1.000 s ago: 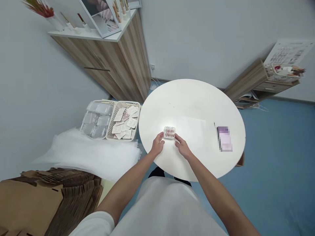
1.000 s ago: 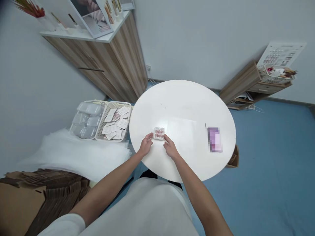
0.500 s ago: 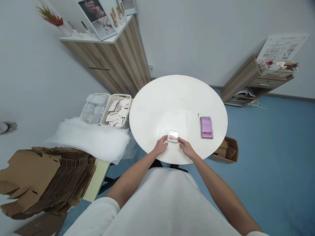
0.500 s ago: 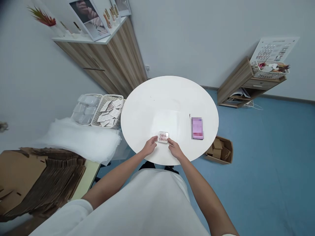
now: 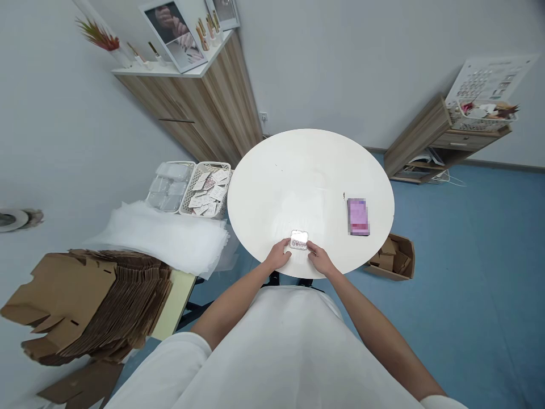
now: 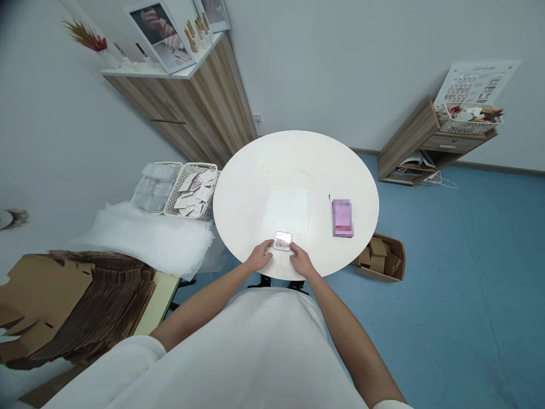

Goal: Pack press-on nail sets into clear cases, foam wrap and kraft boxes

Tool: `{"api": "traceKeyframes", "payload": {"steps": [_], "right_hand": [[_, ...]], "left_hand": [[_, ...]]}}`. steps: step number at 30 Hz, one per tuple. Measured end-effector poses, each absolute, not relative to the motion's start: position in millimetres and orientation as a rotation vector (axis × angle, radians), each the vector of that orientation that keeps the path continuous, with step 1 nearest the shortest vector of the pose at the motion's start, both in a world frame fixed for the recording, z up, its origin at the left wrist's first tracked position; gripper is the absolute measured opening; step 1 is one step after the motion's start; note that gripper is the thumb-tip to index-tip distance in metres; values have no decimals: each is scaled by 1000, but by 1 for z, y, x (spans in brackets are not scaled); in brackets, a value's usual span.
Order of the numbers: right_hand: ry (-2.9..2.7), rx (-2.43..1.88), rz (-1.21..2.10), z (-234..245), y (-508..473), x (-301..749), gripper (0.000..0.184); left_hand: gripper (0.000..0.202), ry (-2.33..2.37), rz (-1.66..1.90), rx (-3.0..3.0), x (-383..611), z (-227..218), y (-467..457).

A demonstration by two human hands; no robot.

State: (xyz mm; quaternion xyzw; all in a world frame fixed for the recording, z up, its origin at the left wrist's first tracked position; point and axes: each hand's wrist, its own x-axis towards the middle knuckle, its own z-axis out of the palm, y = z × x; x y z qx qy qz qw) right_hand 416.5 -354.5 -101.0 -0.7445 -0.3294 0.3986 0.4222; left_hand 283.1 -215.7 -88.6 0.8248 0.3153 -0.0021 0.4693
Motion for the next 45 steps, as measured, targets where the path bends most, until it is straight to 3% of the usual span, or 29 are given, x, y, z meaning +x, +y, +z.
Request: {"api": "traceKeyframes", "payload": {"steps": [8,13,19,24,29,31,35,45], "right_hand": [[-1408,-2302,646,-97,-377,400,36],[-1646,-2412,471,-97,-377,398,14],[-1613,-2456,466,-94,-367,402,22],[-1447,-2389,650,-86,-366,408,21],[-1458,-2368,560,-82,-375,407,21],[-1518,-2341,516,-81,-380,406,32],[-1441,-2349,572,-79,-388,408,19],[-927,-2431,857,-75,-367,435,22]], "left_hand": [[39,475,-93,2423,259,-84,-193],[35,338,-135,2553,255,-83,-188],[37,308,-160,2621,262,-76,-191],[16,256,-239,2814,263,-77,-192],[22,250,-249,2865,260,-81,-189],[22,263,-246,2828,259,-80,-187],[23,290,-232,2700,257,-78,-183],[19,684,-105,2183,269,-81,-164]]}}
